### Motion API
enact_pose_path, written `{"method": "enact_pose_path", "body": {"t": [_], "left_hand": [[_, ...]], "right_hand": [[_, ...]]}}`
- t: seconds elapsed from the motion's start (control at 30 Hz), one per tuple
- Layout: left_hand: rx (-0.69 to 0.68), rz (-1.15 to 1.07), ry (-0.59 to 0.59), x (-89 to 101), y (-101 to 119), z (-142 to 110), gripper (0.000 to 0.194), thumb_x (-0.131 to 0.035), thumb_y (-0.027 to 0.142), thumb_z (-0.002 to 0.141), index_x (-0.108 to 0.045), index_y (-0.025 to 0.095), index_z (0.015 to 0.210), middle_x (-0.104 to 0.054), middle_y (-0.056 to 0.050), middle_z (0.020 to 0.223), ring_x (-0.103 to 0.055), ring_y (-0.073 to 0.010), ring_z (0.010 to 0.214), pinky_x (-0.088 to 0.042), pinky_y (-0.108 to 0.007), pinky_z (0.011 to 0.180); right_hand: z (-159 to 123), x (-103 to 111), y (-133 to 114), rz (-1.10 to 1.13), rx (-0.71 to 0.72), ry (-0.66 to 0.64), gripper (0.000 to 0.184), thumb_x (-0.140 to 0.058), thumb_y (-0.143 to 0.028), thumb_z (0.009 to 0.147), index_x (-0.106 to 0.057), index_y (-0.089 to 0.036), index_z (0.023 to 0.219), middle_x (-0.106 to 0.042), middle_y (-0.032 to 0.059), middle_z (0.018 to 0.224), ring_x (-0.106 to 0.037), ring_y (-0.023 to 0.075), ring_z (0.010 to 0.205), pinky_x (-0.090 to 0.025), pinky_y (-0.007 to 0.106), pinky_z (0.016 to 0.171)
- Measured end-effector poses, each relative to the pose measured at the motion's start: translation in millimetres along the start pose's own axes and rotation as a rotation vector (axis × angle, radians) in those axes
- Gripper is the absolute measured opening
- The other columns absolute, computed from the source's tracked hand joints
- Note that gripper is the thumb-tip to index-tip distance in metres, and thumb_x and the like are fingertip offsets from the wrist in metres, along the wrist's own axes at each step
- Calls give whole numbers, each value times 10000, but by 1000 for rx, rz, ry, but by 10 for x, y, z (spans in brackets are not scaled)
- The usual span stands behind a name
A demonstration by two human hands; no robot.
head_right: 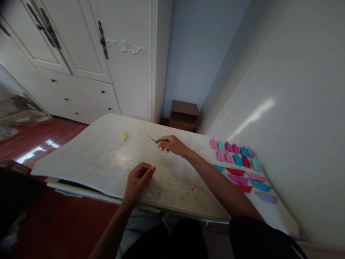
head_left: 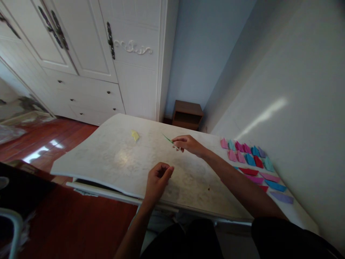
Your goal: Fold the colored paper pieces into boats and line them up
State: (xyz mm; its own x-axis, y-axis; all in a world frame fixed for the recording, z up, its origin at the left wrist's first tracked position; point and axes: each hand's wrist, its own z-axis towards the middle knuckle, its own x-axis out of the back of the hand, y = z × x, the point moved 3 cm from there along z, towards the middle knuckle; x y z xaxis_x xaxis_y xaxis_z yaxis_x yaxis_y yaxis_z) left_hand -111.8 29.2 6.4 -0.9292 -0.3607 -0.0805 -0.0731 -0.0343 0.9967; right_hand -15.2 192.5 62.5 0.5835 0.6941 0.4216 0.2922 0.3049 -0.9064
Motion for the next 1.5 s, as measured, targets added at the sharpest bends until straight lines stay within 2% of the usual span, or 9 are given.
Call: {"method": "enact_pose_path", "body": {"t": [0.13, 0.23, 0.4, 0.63, 0.8, 0.9, 1.03, 1.2, 1.5], "left_hand": [[-15, -124, 128, 31, 18, 20, 363, -671, 447, 751, -571, 147, 929, -527, 34, 624, -418, -57, 466, -333, -167, 420], [-36, -175, 103, 22, 15, 13, 428, -680, 423, 757, -560, 147, 1061, -571, 25, 662, -429, -56, 463, -345, -171, 419], [-52, -49, -28, -8, 25, -32, 275, -627, 402, 815, -609, 131, 772, -577, 3, 619, -435, -53, 461, -350, -178, 438], [-7, -74, -132, 20, -75, -28, 298, -654, 386, 802, -582, 136, 656, -575, 1, 570, -432, -55, 443, -328, -182, 438], [31, -104, -208, 31, -112, -19, 274, -658, 370, 801, -617, 129, 679, -580, -3, 576, -460, -65, 481, -357, -185, 481], [30, -115, -188, 24, -84, -11, 274, -657, 367, 796, -617, 130, 664, -574, 1, 566, -463, -67, 485, -367, -185, 488], [7, -27, -147, -1, -38, -27, 282, -663, 374, 787, -621, 133, 646, -575, 4, 561, -471, -69, 484, -370, -182, 482], [-55, 206, -88, -55, 23, -74, 300, -652, 396, 784, -640, 136, 635, -565, 4, 542, -498, -87, 489, -364, -185, 469], [-218, 395, -73, -83, 63, -90, 242, -640, 355, 805, -694, 154, 682, -588, -7, 594, -514, -97, 557, -374, -194, 514]], "right_hand": [[-486, -154, -54, 337, -106, -128, 320, -582, -398, 809, -665, -93, 864, -645, 62, 767, -556, 102, 589, -405, 213, 506], [-761, -270, -68, 452, -138, -170, 352, -588, -439, 817, -655, -94, 809, -636, 59, 747, -541, 87, 569, -411, 211, 522], [-977, -349, -15, 453, -131, -156, 378, -611, -468, 817, -667, -95, 807, -657, 73, 779, -561, 88, 579, -422, 205, 518], [-1115, -291, 99, 523, -159, 56, 371, -740, -426, 725, -703, -103, 903, -657, 42, 628, -600, 111, 541, -452, 209, 501], [-1153, -260, 165, 597, -138, 180, 342, -782, -384, 687, -708, -123, 894, -670, 33, 626, -615, 116, 535, -488, 226, 526], [-1163, -246, 210, 597, -113, 216, 325, -802, -341, 666, -705, -147, 909, -684, 28, 678, -636, 127, 585, -507, 238, 561], [-1202, -206, 236, 470, -50, 284, 308, -781, -331, 687, -702, -163, 934, -700, 37, 770, -653, 143, 650, -521, 256, 597], [-1300, -154, 186, -1, 90, 447, 201, -684, -296, 795, -709, -176, 954, -717, 61, 890, -669, 167, 765, -534, 295, 722], [-1427, -176, 91, -364, 338, 514, 118, -604, -217, 871, -683, -172, 946, -694, 48, 846, -619, 126, 682, -506, 245, 655]]}}
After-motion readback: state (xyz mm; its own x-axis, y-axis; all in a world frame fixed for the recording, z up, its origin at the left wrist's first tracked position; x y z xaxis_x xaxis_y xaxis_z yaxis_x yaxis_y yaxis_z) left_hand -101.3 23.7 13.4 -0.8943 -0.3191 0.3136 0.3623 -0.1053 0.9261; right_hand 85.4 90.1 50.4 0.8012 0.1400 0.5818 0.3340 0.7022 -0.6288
